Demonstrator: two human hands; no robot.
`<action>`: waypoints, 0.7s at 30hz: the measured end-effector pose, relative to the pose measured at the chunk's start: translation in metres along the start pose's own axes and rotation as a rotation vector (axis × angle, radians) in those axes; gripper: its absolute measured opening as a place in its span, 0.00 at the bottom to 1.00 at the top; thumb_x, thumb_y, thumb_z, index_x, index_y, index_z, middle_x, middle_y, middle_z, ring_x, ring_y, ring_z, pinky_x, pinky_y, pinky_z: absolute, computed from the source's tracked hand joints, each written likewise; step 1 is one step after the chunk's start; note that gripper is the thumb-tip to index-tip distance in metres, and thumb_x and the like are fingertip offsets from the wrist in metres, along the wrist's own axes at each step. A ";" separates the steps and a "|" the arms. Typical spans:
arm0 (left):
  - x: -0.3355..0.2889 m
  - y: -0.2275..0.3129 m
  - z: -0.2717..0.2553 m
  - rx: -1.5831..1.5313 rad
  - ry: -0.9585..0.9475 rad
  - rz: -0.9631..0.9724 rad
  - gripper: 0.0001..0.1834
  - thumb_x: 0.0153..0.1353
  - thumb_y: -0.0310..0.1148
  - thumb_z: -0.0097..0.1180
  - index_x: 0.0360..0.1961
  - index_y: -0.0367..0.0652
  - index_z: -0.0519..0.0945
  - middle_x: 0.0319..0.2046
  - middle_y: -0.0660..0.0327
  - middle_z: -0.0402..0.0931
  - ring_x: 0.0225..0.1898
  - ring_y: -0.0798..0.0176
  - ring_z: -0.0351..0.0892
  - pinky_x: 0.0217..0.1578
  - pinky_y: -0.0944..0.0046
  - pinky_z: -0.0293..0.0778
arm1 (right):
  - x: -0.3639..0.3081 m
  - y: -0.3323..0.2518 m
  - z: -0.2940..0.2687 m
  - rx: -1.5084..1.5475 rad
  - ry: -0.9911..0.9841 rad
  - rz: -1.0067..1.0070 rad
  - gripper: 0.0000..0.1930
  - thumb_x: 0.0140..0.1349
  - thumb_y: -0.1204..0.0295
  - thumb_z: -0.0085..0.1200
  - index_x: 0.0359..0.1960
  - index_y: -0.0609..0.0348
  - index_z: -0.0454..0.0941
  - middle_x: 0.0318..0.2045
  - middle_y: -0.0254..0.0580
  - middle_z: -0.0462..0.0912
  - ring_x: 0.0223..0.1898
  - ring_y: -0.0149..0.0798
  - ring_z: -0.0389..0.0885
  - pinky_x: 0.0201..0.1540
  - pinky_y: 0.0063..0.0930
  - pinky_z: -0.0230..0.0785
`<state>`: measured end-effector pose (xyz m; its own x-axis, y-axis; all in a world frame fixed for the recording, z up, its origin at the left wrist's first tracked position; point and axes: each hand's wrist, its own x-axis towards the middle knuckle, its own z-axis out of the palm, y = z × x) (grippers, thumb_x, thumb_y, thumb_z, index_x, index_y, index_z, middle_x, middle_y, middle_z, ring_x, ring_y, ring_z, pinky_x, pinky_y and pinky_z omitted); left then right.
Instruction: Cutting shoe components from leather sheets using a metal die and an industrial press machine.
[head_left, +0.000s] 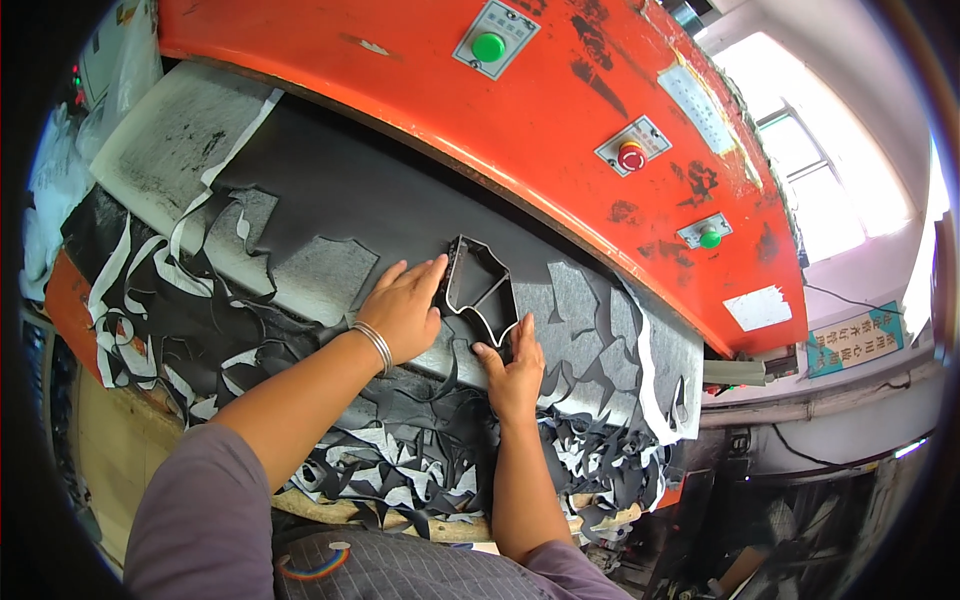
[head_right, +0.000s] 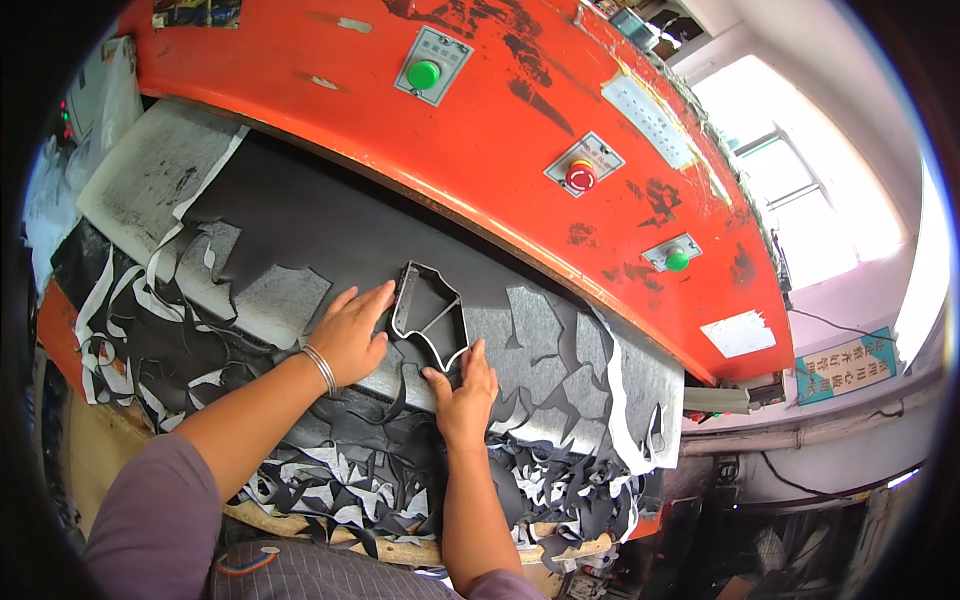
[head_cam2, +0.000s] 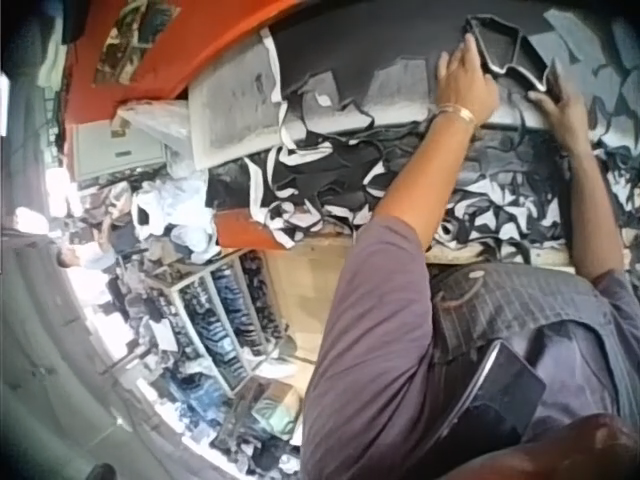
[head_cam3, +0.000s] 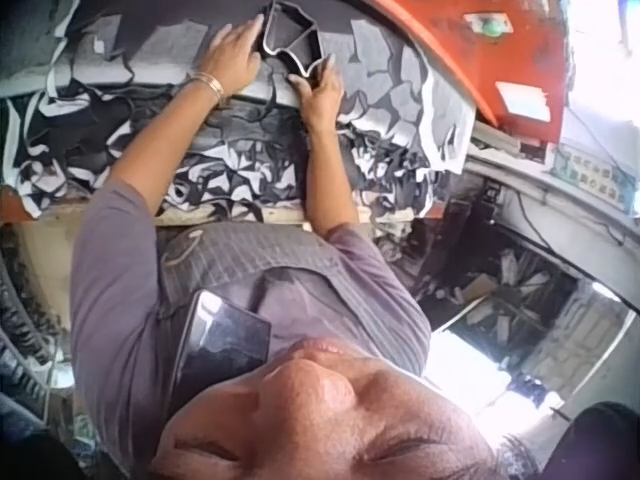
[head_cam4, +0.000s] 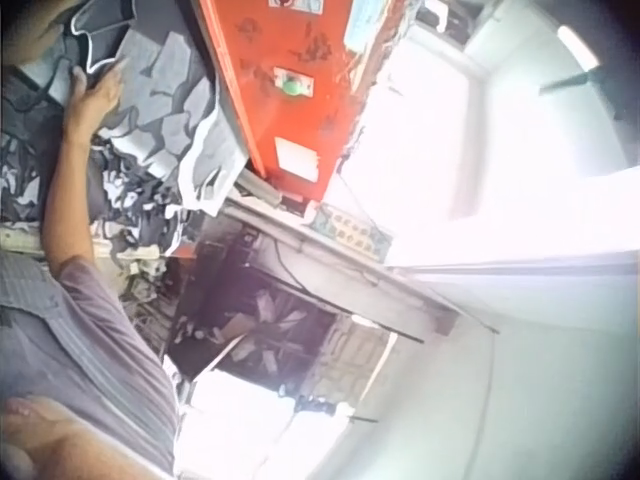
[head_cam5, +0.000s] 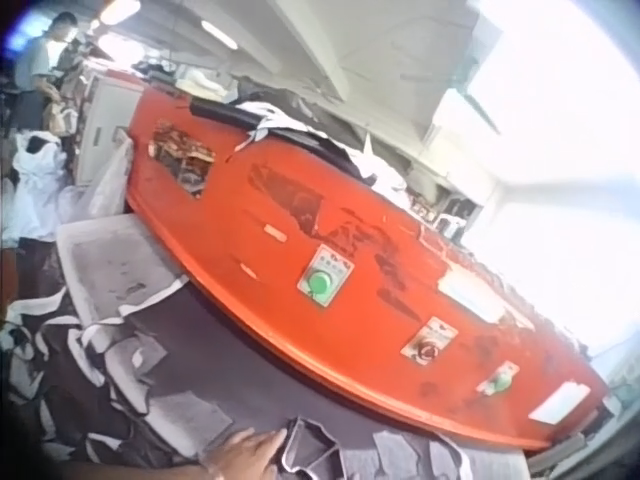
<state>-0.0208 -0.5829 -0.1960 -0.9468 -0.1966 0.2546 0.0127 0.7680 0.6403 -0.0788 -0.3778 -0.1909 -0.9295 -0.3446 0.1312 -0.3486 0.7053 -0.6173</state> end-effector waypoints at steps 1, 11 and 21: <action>0.001 -0.001 0.000 -0.005 0.001 0.011 0.37 0.56 0.30 0.50 0.67 0.33 0.53 0.60 0.49 0.68 0.65 0.53 0.62 0.68 0.51 0.49 | 0.002 0.003 0.000 0.005 0.001 0.008 0.48 0.50 0.57 0.67 0.66 0.71 0.55 0.55 0.58 0.74 0.57 0.48 0.73 0.66 0.47 0.48; 0.013 0.003 -0.007 0.037 0.014 0.023 0.36 0.55 0.29 0.46 0.66 0.32 0.56 0.61 0.46 0.66 0.64 0.54 0.63 0.68 0.54 0.49 | 0.021 0.014 -0.010 -0.072 -0.068 -0.207 0.44 0.53 0.58 0.63 0.66 0.72 0.55 0.57 0.58 0.72 0.60 0.52 0.68 0.66 0.47 0.48; 0.018 0.025 0.002 0.086 -0.038 0.017 0.35 0.53 0.28 0.44 0.65 0.33 0.58 0.60 0.46 0.67 0.64 0.53 0.63 0.68 0.53 0.50 | 0.017 0.033 -0.021 -0.082 -0.054 -0.181 0.44 0.52 0.56 0.64 0.63 0.74 0.58 0.57 0.61 0.71 0.62 0.53 0.67 0.65 0.49 0.50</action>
<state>-0.0383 -0.5658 -0.1767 -0.9582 -0.1613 0.2361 0.0026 0.8207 0.5713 -0.1085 -0.3470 -0.1930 -0.8439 -0.5013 0.1911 -0.5199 0.6762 -0.5220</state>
